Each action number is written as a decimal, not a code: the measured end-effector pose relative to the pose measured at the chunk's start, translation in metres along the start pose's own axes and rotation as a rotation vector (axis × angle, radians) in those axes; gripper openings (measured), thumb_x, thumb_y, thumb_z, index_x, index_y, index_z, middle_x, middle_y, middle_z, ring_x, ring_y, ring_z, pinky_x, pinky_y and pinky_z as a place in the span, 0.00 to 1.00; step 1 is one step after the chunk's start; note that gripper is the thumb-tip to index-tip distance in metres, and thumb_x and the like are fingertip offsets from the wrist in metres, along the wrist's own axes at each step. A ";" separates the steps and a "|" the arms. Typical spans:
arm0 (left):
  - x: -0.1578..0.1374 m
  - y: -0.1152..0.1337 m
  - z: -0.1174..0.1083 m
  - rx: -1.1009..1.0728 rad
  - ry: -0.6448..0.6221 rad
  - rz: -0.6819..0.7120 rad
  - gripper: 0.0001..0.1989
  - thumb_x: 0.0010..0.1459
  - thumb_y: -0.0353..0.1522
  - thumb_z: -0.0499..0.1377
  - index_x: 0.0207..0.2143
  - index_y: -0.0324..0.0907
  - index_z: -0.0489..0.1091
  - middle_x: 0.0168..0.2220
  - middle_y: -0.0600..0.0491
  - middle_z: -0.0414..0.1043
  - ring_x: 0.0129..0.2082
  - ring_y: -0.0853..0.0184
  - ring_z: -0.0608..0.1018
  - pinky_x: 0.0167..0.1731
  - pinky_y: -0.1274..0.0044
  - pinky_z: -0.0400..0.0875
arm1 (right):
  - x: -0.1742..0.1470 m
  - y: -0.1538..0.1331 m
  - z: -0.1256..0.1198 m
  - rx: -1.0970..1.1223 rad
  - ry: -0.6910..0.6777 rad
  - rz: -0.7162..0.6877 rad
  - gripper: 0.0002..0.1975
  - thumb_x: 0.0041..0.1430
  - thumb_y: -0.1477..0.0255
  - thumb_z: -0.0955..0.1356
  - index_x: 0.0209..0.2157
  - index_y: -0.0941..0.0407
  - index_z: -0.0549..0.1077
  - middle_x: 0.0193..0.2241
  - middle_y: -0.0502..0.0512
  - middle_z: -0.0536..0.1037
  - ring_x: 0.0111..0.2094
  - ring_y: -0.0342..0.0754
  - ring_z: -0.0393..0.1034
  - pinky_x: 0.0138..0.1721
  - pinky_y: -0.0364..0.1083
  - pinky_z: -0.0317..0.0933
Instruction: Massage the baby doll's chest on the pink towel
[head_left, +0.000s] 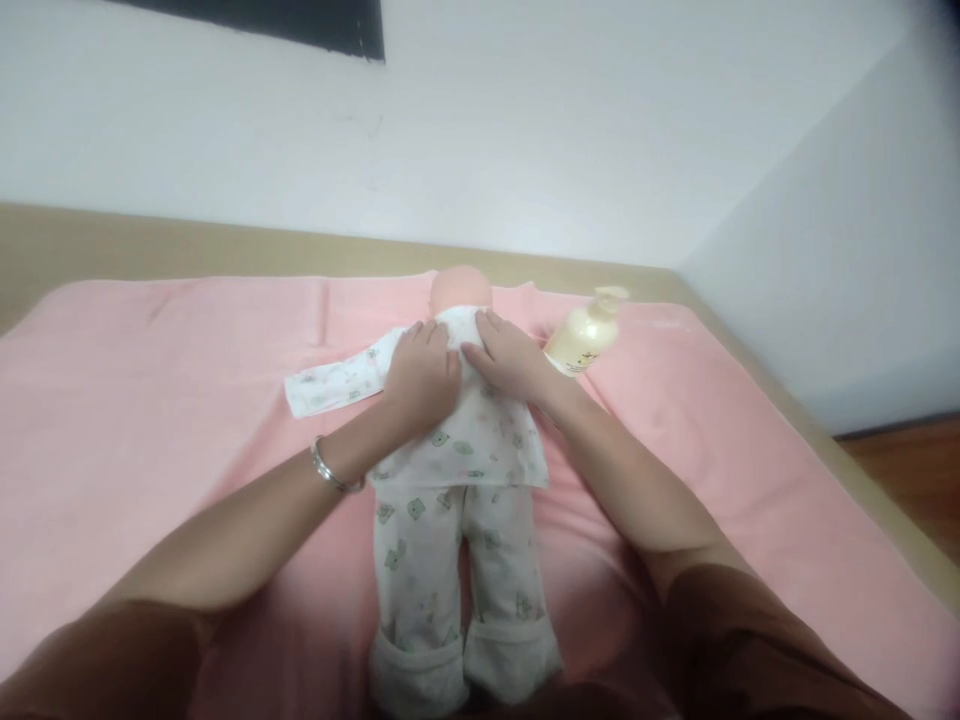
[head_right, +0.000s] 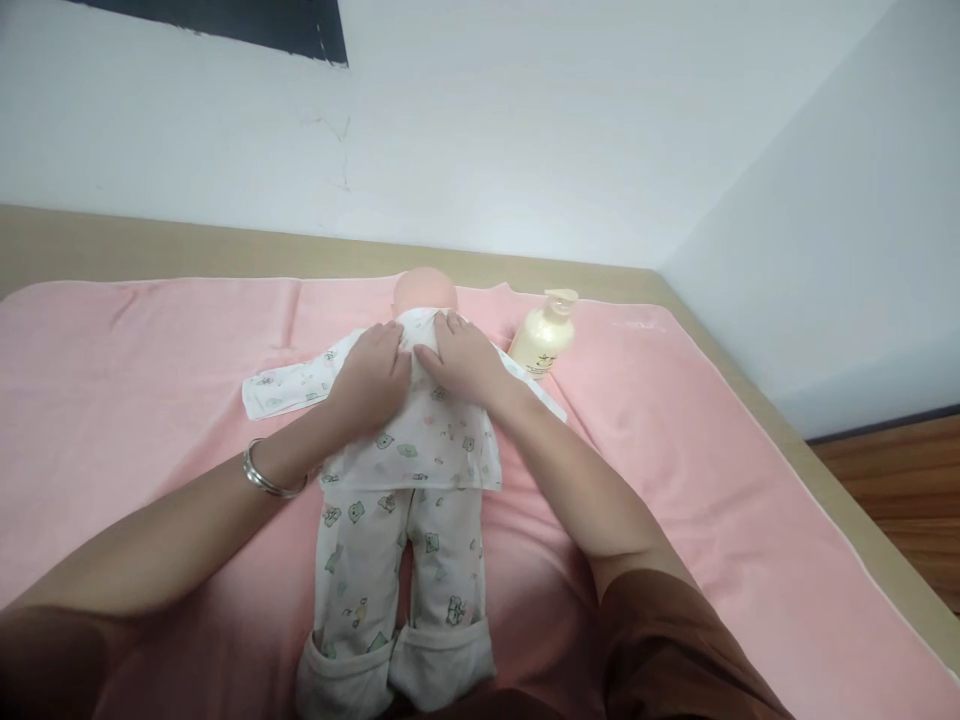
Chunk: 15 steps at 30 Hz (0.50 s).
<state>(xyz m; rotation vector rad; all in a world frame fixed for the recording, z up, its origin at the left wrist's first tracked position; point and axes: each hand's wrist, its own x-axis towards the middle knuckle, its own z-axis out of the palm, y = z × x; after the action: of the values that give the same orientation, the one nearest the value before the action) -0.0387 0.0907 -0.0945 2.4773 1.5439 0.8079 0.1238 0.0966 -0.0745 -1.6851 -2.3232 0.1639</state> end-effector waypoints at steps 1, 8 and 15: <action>-0.004 0.005 -0.002 0.016 -0.015 0.043 0.24 0.64 0.30 0.42 0.56 0.28 0.66 0.59 0.35 0.69 0.62 0.52 0.68 0.65 0.57 0.60 | 0.001 0.002 -0.002 0.001 -0.032 -0.010 0.30 0.71 0.62 0.56 0.64 0.69 0.58 0.65 0.74 0.62 0.65 0.62 0.59 0.62 0.57 0.58; 0.004 0.004 -0.012 -0.049 -0.131 -0.040 0.23 0.65 0.31 0.42 0.54 0.31 0.68 0.60 0.37 0.69 0.63 0.53 0.68 0.65 0.59 0.62 | -0.020 -0.025 0.000 -0.249 0.092 0.006 0.25 0.72 0.67 0.52 0.54 0.71 0.68 0.49 0.74 0.76 0.52 0.64 0.70 0.54 0.57 0.62; 0.016 -0.011 -0.013 0.119 -0.174 -0.031 0.21 0.67 0.33 0.42 0.48 0.30 0.70 0.53 0.34 0.73 0.60 0.51 0.71 0.62 0.57 0.64 | -0.024 -0.030 -0.002 -0.228 0.096 -0.047 0.22 0.70 0.70 0.54 0.51 0.69 0.70 0.50 0.74 0.76 0.53 0.63 0.69 0.55 0.57 0.63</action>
<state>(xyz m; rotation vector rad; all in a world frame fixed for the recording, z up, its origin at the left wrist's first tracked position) -0.0481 0.1071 -0.0811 2.5203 1.6077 0.4940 0.1038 0.0641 -0.0684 -1.6959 -2.3814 -0.1939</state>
